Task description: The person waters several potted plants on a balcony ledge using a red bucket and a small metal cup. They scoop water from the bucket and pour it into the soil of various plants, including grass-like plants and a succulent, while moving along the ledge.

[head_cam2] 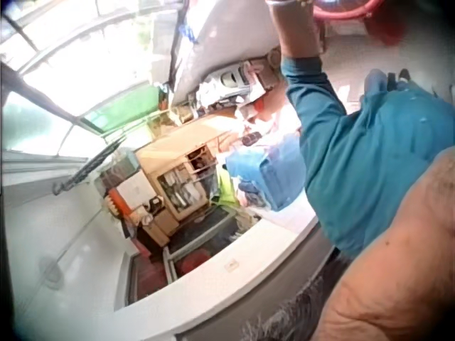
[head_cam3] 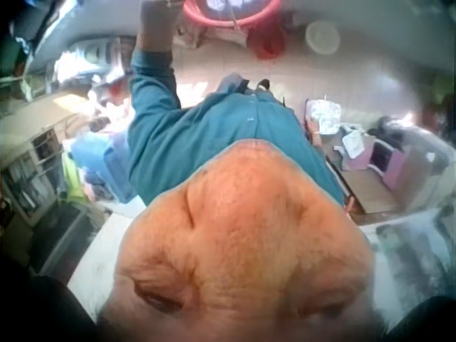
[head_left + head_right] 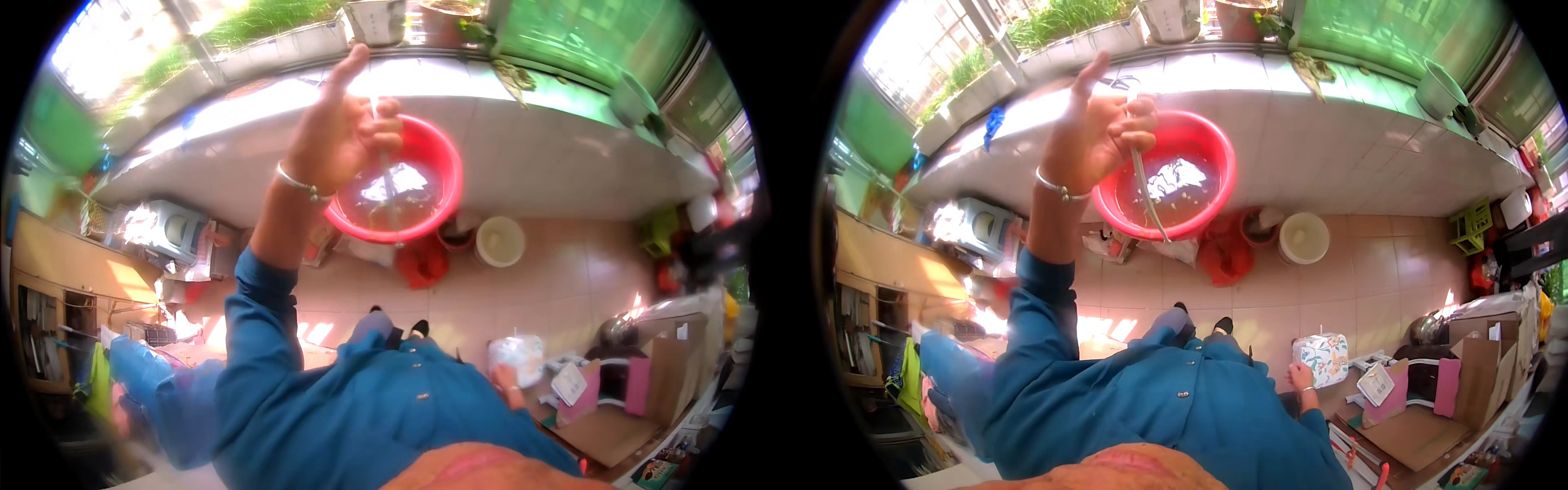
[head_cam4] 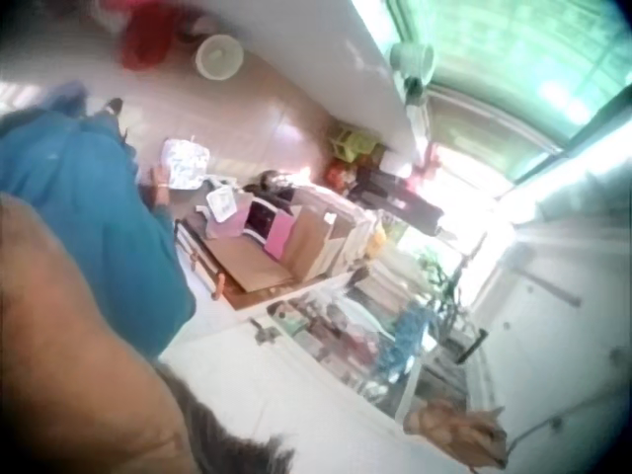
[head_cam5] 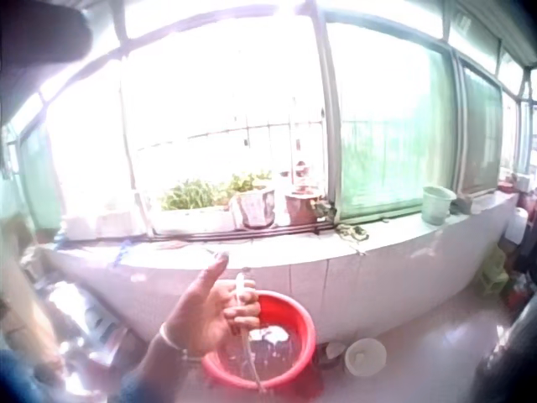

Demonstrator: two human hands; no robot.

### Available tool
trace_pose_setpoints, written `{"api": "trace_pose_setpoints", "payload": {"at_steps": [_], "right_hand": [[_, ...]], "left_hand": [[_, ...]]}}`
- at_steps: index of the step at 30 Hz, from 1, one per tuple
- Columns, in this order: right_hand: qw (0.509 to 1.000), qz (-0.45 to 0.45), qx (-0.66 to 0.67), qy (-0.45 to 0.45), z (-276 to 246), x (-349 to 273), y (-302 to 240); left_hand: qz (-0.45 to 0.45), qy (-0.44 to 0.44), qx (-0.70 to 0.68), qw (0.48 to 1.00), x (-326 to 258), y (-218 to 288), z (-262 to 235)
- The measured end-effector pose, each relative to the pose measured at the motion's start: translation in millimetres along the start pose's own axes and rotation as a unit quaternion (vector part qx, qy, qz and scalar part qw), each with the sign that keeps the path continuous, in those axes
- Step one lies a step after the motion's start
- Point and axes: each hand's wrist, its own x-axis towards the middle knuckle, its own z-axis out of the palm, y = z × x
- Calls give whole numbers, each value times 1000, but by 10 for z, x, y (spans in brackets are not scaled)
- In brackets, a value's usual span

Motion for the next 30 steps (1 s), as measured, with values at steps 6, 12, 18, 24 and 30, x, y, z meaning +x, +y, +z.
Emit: {"api": "trace_pose_setpoints", "payload": {"at_steps": [6,12,18,24,30], "right_hand": [[974,99,196,46,138,314,-848],[960,249,123,46,844,185,-60],[962,248,104,37,1118,233,-496],[963,228,106,96,1302,503,-885],[963,199,68,166,1704,682,-1021]], "left_hand": [[-7,-80,-31,996,947,485,-35],[-34,-126,-55,990,1859,1042,-102],[-24,-89,0,996,2666,1232,-148],[-53,-64,6,997,3250,1355,-460],[-117,-115,-40,986,3613,1443,-740]]}}
